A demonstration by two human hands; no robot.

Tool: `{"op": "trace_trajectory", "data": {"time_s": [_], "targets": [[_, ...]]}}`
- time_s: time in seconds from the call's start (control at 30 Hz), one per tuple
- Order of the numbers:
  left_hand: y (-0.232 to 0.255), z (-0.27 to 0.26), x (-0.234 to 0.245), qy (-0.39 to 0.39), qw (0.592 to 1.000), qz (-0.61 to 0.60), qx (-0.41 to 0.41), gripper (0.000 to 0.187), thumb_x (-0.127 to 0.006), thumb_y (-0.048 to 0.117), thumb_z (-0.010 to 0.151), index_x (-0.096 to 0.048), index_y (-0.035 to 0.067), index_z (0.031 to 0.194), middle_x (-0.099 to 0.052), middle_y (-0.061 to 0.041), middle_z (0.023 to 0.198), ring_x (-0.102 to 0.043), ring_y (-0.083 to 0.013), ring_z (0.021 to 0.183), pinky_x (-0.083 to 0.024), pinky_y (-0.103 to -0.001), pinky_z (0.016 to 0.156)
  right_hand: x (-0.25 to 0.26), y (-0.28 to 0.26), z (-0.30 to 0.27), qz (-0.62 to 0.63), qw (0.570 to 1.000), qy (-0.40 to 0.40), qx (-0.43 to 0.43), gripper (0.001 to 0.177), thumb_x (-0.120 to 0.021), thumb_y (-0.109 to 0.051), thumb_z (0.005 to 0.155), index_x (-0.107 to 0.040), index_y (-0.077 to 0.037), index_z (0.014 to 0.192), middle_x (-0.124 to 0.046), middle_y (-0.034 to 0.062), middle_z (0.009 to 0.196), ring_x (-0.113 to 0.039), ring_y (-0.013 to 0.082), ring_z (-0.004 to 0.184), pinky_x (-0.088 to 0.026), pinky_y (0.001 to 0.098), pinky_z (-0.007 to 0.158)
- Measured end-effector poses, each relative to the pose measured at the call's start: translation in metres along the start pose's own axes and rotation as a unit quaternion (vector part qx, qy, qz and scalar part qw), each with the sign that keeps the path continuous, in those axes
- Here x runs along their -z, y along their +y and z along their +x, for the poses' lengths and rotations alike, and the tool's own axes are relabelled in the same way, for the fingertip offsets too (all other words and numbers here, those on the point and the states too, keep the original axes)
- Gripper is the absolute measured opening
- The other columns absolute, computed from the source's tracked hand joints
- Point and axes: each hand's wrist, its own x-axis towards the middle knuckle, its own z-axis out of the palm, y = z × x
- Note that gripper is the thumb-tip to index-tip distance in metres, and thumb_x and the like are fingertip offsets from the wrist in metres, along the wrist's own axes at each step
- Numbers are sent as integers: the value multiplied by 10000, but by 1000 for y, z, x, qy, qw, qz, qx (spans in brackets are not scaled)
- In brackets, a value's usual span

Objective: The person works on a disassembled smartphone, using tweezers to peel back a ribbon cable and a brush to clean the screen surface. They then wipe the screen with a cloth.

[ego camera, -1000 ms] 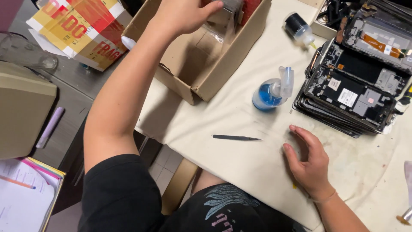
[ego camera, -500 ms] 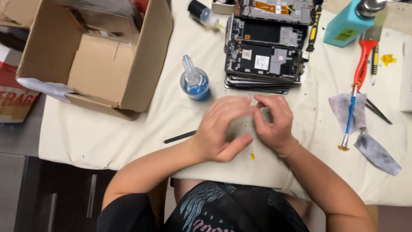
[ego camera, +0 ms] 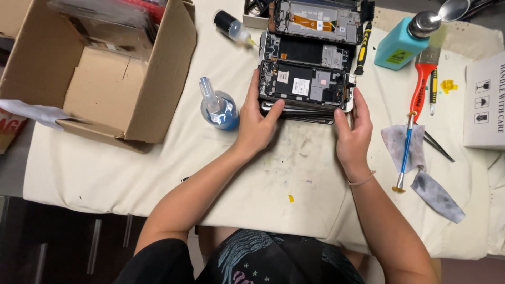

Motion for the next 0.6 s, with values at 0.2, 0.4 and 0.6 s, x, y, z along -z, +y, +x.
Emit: {"op": "trace_trajectory", "data": {"time_s": [0.2,0.4,0.6], "targets": [[-11,-2,1,-2,994,89,-56,881,-825,146,900,-316,-21,1600,-320,-261,1653,-332,-388,1535,-267,-485,1283,2,11,-4,0,1000,-6,-1,633,-610,-34,1041,-314,59,1592,-289,302,1640,-217,366,1536,-221,466,1276],[-28,3,0,43,995,61,-70,801,-908,174,864,-481,29,1525,-520,-218,1535,-503,-344,1423,-431,-418,1199,14,28,10,64,998,24,10,410,-471,-23,1092,-448,80,1488,-561,271,1411,-554,281,1304,-508,377,1059],[-23,4,-7,82,994,26,-62,756,-898,182,882,-504,37,1511,-564,-223,1493,-538,-338,1391,-471,-408,1167,20,33,21,113,985,74,-107,216,-517,-88,1091,-619,46,1228,-591,106,862,-594,126,661,-523,206,486]]}}
